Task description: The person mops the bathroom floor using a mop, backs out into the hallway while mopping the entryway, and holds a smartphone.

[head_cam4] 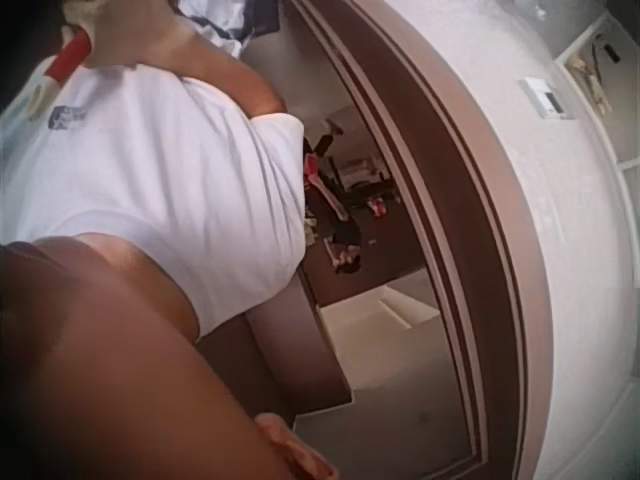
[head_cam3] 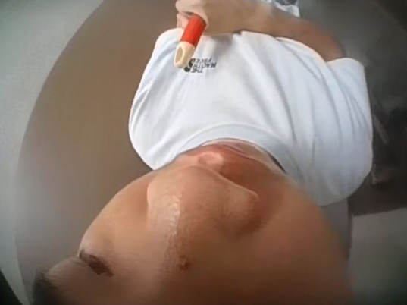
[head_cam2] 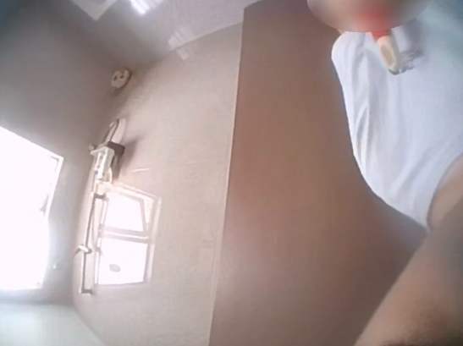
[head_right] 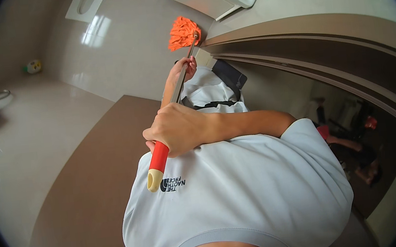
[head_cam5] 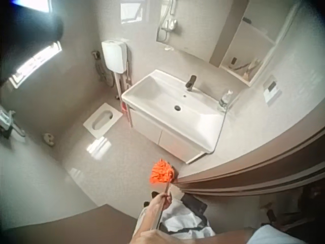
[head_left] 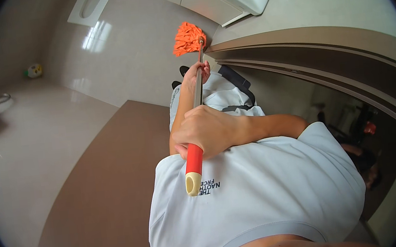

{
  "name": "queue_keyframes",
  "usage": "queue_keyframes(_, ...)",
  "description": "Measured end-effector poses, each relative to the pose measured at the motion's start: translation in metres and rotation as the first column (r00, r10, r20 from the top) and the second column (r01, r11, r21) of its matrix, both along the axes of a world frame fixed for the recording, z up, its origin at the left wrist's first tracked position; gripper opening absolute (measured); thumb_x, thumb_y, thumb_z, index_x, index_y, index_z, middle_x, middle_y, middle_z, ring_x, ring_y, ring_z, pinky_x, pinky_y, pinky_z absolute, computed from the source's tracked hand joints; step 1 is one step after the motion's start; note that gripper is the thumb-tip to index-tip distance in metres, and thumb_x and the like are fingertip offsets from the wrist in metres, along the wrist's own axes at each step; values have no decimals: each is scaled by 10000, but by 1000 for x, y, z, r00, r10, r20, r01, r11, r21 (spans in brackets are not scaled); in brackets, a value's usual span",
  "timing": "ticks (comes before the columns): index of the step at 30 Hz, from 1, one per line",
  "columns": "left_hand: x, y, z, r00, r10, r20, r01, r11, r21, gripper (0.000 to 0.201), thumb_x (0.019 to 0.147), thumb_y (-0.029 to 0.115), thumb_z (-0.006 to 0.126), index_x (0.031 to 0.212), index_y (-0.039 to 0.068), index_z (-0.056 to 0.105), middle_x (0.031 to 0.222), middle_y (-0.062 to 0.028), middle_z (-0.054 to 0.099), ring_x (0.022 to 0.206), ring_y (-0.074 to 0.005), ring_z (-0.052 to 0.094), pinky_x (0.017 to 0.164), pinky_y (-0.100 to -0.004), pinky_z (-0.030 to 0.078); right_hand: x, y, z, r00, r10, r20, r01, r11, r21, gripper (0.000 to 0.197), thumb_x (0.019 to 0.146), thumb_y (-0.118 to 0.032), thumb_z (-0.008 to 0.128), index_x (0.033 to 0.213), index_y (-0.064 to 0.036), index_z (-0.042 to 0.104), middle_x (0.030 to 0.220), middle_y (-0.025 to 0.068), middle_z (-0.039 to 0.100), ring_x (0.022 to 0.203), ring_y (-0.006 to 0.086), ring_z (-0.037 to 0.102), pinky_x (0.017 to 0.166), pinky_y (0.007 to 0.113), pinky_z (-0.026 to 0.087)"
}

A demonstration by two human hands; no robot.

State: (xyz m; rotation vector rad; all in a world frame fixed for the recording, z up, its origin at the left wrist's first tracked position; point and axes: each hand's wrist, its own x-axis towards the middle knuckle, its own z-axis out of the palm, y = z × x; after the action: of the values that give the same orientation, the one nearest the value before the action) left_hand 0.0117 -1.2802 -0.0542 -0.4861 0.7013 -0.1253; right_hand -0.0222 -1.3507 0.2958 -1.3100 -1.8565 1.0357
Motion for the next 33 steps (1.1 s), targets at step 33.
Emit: queue_keyframes(33, -85, -98, -23, 814, 480, -326, -318, 839, 443, 247, 879, 39, 403, 1034, -72, 561, 931, -131, 674, 683, -178, 638, 545, -271, 528, 122, -142, -85, 950, 171, -261, -168, 985, 35, 237, 801, -41, 619, 620, -18, 468, 612, 105, 491, 632, 275, 506, 644, 390, 440)
